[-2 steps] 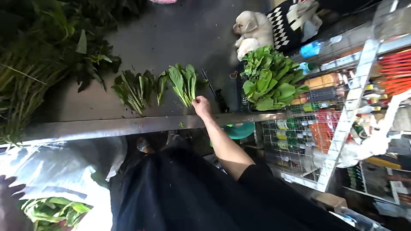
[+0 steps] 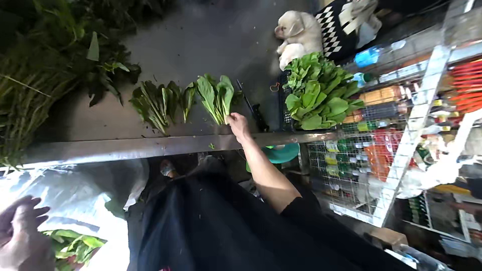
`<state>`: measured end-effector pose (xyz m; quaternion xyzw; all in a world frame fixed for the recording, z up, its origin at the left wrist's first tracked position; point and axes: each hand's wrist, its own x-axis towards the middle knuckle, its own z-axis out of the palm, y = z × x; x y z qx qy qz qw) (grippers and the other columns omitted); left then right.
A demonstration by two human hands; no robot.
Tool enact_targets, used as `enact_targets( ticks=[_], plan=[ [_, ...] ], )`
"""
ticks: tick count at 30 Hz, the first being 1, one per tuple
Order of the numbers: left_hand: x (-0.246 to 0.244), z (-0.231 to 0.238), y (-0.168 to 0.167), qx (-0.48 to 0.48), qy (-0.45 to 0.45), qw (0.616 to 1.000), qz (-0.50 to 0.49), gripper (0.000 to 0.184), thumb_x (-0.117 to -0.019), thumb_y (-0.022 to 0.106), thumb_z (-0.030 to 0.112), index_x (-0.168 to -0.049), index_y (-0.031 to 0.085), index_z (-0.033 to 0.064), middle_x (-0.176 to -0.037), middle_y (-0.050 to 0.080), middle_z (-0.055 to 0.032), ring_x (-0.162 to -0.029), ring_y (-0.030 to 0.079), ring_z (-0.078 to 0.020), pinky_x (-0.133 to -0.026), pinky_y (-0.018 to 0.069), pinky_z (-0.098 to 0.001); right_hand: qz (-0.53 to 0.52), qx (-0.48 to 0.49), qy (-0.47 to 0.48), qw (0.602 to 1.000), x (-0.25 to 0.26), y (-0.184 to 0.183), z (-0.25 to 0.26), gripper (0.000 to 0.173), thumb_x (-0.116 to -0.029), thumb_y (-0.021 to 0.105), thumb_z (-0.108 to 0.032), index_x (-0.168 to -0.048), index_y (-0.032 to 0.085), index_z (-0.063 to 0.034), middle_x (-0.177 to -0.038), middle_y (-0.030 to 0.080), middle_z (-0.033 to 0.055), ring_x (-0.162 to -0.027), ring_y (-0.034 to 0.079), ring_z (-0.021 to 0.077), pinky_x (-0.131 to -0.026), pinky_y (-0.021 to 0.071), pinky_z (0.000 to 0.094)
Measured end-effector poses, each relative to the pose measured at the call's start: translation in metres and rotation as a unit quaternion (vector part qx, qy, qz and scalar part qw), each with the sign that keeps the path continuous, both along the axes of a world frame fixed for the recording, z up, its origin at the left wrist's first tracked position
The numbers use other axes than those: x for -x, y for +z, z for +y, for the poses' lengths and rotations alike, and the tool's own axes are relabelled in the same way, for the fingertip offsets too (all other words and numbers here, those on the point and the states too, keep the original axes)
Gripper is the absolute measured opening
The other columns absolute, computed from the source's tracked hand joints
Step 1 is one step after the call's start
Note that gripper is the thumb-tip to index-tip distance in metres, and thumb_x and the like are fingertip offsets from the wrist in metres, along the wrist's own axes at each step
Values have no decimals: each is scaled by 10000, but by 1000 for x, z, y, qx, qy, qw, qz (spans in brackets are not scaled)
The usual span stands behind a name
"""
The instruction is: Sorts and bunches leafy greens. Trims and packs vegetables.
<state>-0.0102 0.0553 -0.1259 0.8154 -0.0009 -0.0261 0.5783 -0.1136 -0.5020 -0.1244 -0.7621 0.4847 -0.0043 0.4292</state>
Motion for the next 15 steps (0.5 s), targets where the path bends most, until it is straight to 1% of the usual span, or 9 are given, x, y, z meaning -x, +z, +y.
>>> enact_targets(
  ticks=[1,2,3,4,5,7,10,12,15],
  plan=[
    [7,-11,-2,-11,8,1000,21,301,-1057,529,209,-1217,621,-29,-1040,694,-30,-779,657,-29,-694,562,-208,-69,-44,-17,997,7,0,1,348,-1012,648,-268,-1234,674,-2,-1032,701,122,-849,646,180,-775,551,357],
    [15,-17,-5,-20,-3,999,31,307,-1065,538,243,-1245,615,7,-1087,684,-31,-814,663,-48,-730,573,-232,-132,-102,-37,985,14,3,4,299,-1021,634,-252,-1205,667,-19,-940,669,63,-731,593,110,-669,520,278],
    [19,-24,-8,-23,-19,999,27,316,-1065,544,258,-1250,615,13,-1098,686,-41,-829,675,-65,-733,586,-247,-172,-161,-46,971,19,10,5,262,-1038,606,-254,-1201,651,-55,-908,639,18,-693,559,73,-635,498,242],
    [22,-34,-9,-21,-28,999,28,328,-1063,554,267,-1247,624,5,-1092,696,-57,-835,685,-80,-729,596,-259,-200,-203,-48,957,22,16,4,237,-1046,590,-242,-1195,649,-68,-909,641,6,-684,556,64,-628,497,234],
    [27,-54,2,-23,-22,999,41,331,-1060,547,268,-1239,623,1,-1076,693,-52,-835,675,-69,-733,584,-253,-213,-229,-35,949,24,22,1,236,-1055,571,-236,-1207,645,-72,-953,658,12,-704,569,63,-643,506,233],
    [38,-104,30,-16,3,997,74,349,-1047,530,258,-1243,613,-18,-1057,679,-42,-835,648,-36,-753,561,-239,-215,-255,11,943,27,36,-6,252,-1070,537,-216,-1240,635,-58,-1036,682,31,-735,583,59,-668,510,225],
    [47,-183,59,4,-13,995,97,337,-1031,537,234,-1228,621,-26,-1043,682,-55,-855,652,-50,-798,571,-276,-234,-298,75,922,26,53,-16,238,-1073,493,-162,-1220,631,-35,-1053,690,38,-755,593,57,-693,516,221],
    [53,-238,71,15,-70,988,136,343,-1041,545,221,-1286,613,-10,-1091,701,-92,-907,683,-116,-849,581,-350,-250,-322,112,906,27,61,-23,242,-1060,486,-153,-1199,646,-36,-1052,692,42,-774,601,61,-704,521,223],
    [62,-314,77,40,-161,969,182,425,-1044,576,263,-1426,545,77,-1134,720,-110,-955,720,-205,-860,605,-430,-268,-330,148,893,30,66,-27,235,-1034,539,-136,-1202,663,-28,-1044,711,68,-807,636,91,-736,547,248]
  ],
)
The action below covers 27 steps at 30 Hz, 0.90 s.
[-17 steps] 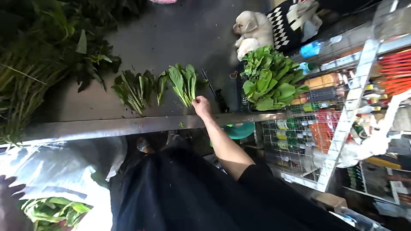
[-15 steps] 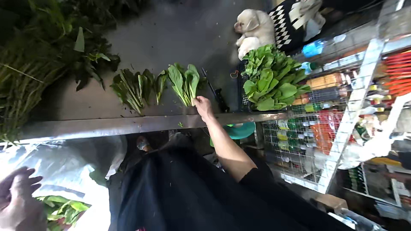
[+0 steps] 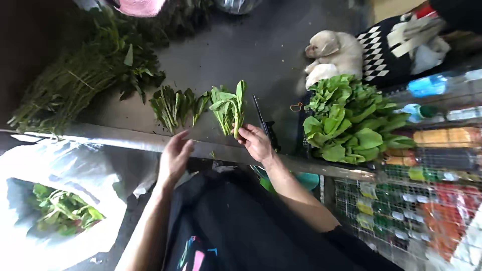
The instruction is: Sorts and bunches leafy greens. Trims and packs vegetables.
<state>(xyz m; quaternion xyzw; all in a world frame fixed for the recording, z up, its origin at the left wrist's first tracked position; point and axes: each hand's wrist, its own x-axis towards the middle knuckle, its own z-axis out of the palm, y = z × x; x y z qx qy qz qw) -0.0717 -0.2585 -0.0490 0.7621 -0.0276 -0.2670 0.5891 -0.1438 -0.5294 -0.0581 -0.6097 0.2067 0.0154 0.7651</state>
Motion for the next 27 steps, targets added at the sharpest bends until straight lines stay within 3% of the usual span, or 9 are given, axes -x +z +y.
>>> enact_targets(
  ticks=[4,8,10,14,20,25,27],
  plan=[
    [7,-72,8,-16,-85,996,-6,410,-1003,654,387,-1315,656,121,-1117,737,-55,-966,719,-171,-887,599,-445,-18,71,42,996,8,-1,3,249,-940,691,-64,-1182,652,-18,-1000,710,68,-865,676,129,-808,588,323],
    [14,-103,-3,-59,-106,992,-45,270,-985,686,376,-1120,720,145,-934,735,-18,-823,704,-144,-781,595,-430,22,113,89,989,18,-4,0,284,-926,720,-48,-1201,656,-13,-1028,732,88,-919,711,149,-855,611,354],
    [22,-107,-8,-55,-99,993,-45,230,-995,678,354,-1079,722,145,-900,731,-21,-785,696,-147,-744,588,-421,27,102,98,990,26,-4,-5,279,-936,706,-40,-1209,653,-16,-1040,731,88,-922,711,149,-850,611,349],
    [36,-108,-18,41,-39,998,2,198,-1005,668,292,-1078,714,114,-919,719,-29,-775,673,-130,-709,580,-344,26,53,79,995,36,-6,-10,285,-939,694,-48,-1217,640,-15,-1033,727,93,-897,707,166,-816,610,353],
    [42,-101,-14,147,50,985,69,160,-1035,617,218,-1100,656,77,-1064,731,-63,-912,711,-169,-815,608,-357,8,-13,30,999,37,-8,-8,263,-957,685,-75,-1207,621,-27,-1022,707,95,-875,686,175,-805,596,355],
    [40,-76,-14,197,167,963,77,176,-1036,616,207,-1138,646,67,-1074,723,-77,-919,708,-182,-872,600,-379,38,-121,-56,990,16,1,19,265,-1001,626,-92,-1261,582,-57,-1116,694,95,-933,683,177,-839,587,350],
    [34,-58,-15,214,234,945,84,183,-1056,576,228,-1142,621,73,-1074,702,-67,-884,691,-164,-849,597,-363,75,-175,-120,974,0,7,34,209,-1039,577,-107,-1245,556,-75,-1100,698,87,-863,677,147,-778,574,297]
  ],
)
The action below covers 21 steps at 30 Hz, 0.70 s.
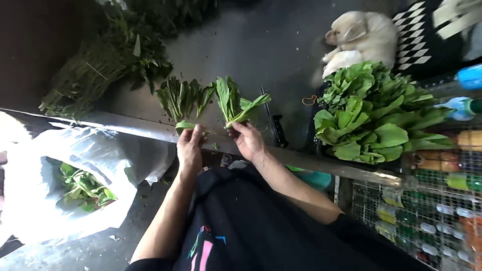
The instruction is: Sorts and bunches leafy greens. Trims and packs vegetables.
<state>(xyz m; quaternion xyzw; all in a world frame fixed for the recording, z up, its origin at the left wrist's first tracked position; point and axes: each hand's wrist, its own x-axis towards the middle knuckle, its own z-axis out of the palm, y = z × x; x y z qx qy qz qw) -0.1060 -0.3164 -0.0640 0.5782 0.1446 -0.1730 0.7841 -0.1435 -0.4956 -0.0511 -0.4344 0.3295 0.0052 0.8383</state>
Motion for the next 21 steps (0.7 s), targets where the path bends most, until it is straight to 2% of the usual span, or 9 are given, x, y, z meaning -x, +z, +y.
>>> enact_targets(
  ticks=[3,6,10,12,14,15,18,20,21],
  plan=[
    [-12,47,3,-4,90,996,18,198,-1069,549,238,-1162,619,78,-1077,709,-62,-868,699,-160,-823,602,-348,26,28,-20,999,-22,5,10,181,-1052,572,-161,-1220,573,-95,-1009,702,55,-797,670,122,-733,574,272],
    [-17,123,4,-82,130,988,-17,221,-1059,575,256,-1161,623,66,-1032,719,-57,-873,706,-161,-823,610,-355,-27,192,51,980,-40,2,13,235,-1039,569,-139,-1259,555,-57,-1002,696,62,-833,676,140,-777,591,326],
    [-15,247,0,-221,179,955,-83,245,-1034,617,286,-1168,647,83,-929,699,14,-798,687,-114,-773,611,-348,-84,442,101,887,-75,6,30,362,-983,673,-210,-1277,588,-16,-987,699,81,-842,693,149,-783,606,350],
    [-11,311,-11,-300,192,933,-58,264,-1014,649,313,-1141,653,83,-875,673,43,-715,648,-55,-692,586,-277,-80,503,126,851,-94,6,48,417,-965,701,-253,-1297,590,-24,-982,696,98,-814,702,175,-757,621,372],
    [-3,365,-24,-385,131,913,-2,314,-1029,615,331,-1141,644,39,-857,631,24,-691,594,-13,-669,542,-226,-41,557,156,815,-108,5,71,433,-944,739,-247,-1294,605,-31,-963,681,116,-782,686,202,-733,607,399],
    [2,390,-34,-426,67,902,24,377,-1047,577,337,-1163,640,-16,-890,629,-39,-728,586,-47,-709,532,-257,-19,580,168,797,-112,1,83,431,-935,752,-237,-1292,621,-34,-962,663,126,-796,651,225,-746,571,421],
    [16,446,-63,-492,-95,863,71,494,-1055,546,365,-1121,656,-112,-1060,678,-281,-995,654,-330,-949,486,-554,32,626,189,756,-120,-24,111,383,-919,762,-209,-1247,668,-37,-1035,664,169,-917,652,290,-847,553,470],
    [23,451,-58,-478,-95,867,108,473,-1056,564,347,-1243,641,-81,-1200,663,-286,-1125,644,-351,-1023,465,-553,63,637,202,741,-116,-35,123,353,-925,755,-206,-1230,678,-43,-1079,669,177,-957,661,299,-872,554,471],
    [24,448,-53,-461,-81,875,123,460,-1060,562,330,-1311,613,-52,-1242,655,-258,-1122,644,-306,-998,486,-509,67,641,205,737,-111,-40,127,349,-927,753,-204,-1225,678,-39,-1079,669,179,-948,663,299,-862,558,464]
  ],
)
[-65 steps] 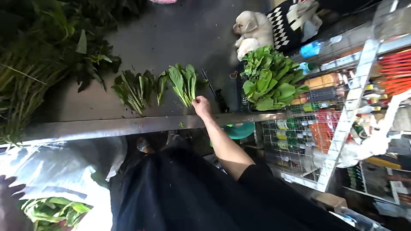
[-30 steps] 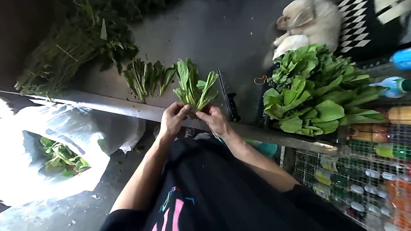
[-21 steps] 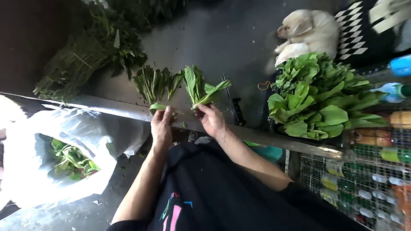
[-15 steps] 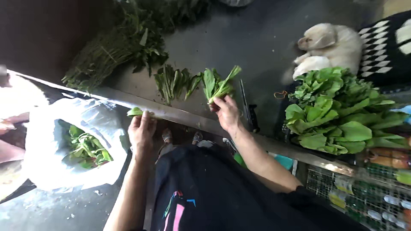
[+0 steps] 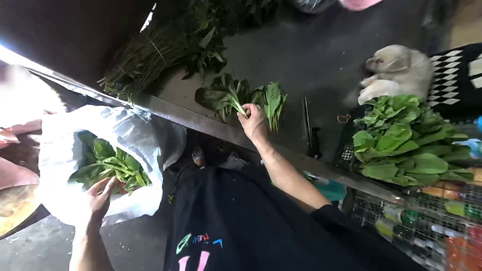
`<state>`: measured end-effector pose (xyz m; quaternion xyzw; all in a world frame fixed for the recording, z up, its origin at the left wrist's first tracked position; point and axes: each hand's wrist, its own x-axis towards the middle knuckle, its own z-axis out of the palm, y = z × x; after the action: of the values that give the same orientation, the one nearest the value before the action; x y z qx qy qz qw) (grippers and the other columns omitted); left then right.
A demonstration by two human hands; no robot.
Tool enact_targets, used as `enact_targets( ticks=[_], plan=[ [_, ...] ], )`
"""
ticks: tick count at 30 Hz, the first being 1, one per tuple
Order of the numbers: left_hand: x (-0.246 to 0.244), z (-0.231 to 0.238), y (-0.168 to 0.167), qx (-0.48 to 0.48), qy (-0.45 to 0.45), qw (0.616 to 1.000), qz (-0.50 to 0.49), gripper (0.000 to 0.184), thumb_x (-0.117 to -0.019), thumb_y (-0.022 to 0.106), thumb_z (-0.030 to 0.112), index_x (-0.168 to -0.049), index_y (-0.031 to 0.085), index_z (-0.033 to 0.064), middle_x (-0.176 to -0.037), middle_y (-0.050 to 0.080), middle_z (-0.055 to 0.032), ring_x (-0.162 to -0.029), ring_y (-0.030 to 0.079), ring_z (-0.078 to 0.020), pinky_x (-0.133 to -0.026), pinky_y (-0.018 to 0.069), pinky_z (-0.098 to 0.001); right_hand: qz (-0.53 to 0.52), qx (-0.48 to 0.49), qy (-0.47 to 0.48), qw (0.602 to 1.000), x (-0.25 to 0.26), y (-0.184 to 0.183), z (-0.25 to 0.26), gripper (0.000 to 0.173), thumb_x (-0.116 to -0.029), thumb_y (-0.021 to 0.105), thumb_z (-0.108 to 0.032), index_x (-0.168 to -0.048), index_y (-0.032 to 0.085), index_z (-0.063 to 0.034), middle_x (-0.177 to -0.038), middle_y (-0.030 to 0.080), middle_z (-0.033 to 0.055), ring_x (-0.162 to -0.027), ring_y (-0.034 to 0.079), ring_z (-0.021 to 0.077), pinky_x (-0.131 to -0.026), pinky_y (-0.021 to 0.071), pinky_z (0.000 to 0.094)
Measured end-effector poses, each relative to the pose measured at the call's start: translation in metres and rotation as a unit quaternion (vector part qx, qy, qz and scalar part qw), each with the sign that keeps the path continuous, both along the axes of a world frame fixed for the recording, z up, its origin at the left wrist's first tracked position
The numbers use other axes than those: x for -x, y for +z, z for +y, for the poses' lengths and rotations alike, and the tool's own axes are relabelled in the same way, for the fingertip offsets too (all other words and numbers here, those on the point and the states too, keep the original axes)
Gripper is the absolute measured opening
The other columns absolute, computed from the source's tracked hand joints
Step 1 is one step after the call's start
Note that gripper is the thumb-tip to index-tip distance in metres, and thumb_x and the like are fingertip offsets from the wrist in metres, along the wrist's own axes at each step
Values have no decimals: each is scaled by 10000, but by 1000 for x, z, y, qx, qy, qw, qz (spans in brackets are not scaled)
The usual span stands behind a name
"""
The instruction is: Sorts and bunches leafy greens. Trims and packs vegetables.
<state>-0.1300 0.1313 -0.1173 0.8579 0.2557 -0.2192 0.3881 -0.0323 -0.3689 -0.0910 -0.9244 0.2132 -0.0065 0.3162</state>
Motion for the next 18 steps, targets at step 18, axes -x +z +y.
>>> enact_targets(
  ticks=[18],
  plan=[
    [-97,-268,43,466,-90,877,73,427,-1117,383,295,-1414,512,17,-1193,706,-138,-1024,718,-230,-903,597,-405,47,-302,-38,951,44,33,52,481,-962,734,-292,-1335,584,-26,-1041,704,156,-863,698,232,-805,599,432]
  ],
)
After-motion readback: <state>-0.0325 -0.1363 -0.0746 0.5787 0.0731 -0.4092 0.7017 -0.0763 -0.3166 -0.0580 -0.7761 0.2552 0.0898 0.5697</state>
